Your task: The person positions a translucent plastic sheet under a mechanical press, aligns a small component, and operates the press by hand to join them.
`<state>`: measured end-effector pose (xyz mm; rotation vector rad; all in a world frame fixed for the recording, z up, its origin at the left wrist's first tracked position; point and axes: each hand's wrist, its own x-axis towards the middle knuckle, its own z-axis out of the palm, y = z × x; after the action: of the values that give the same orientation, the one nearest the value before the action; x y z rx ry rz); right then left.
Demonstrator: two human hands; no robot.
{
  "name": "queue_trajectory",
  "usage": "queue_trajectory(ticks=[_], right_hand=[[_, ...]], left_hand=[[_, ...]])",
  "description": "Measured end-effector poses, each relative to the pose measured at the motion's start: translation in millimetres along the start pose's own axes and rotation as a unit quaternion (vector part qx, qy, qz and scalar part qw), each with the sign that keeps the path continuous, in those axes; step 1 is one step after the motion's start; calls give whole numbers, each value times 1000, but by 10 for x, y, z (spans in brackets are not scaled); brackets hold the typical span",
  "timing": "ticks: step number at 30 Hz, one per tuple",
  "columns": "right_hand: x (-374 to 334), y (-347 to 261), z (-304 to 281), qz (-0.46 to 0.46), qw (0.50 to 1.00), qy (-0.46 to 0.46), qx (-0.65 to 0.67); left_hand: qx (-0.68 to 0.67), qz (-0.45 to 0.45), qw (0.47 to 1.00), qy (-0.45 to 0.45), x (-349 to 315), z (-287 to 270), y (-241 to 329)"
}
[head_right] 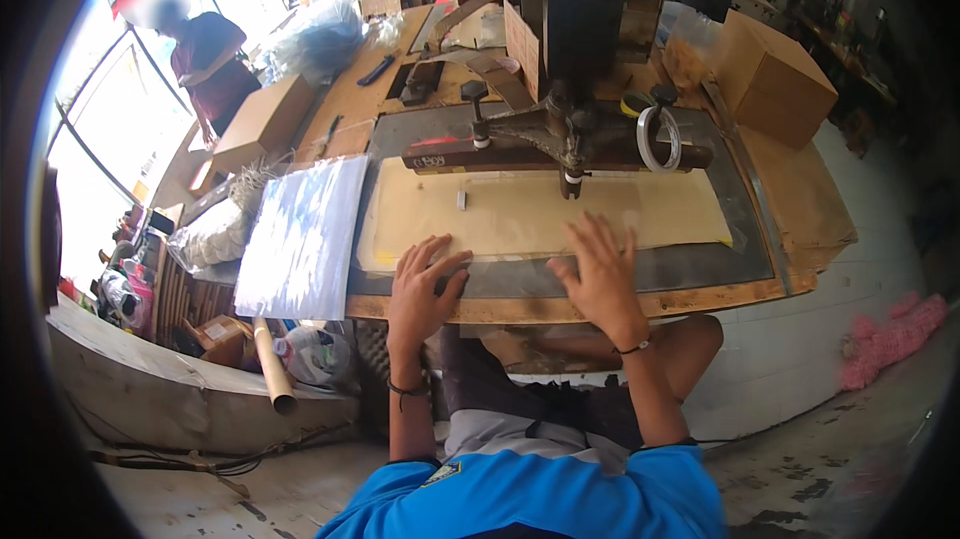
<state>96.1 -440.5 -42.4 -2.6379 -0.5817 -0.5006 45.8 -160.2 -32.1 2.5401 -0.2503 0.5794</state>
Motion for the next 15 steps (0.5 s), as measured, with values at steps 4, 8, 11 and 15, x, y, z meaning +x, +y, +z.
queue_trajectory(ticks=[4, 8, 11, 15], right_hand=[[40, 85, 69, -43, 993, -97, -52], [54, 286, -35, -66, 991, -114, -26], [-59, 236, -136, -60, 989, -136, -15], [-395, 58, -316, -42, 983, -175, -43]], left_hand=[[1, 10, 1000, 10, 34, 5, 8], [8, 5, 1000, -2, 13, 34, 13], [5, 4, 1000, 4, 1, 40, 4], [-4, 10, 1000, 5, 21, 36, 34]])
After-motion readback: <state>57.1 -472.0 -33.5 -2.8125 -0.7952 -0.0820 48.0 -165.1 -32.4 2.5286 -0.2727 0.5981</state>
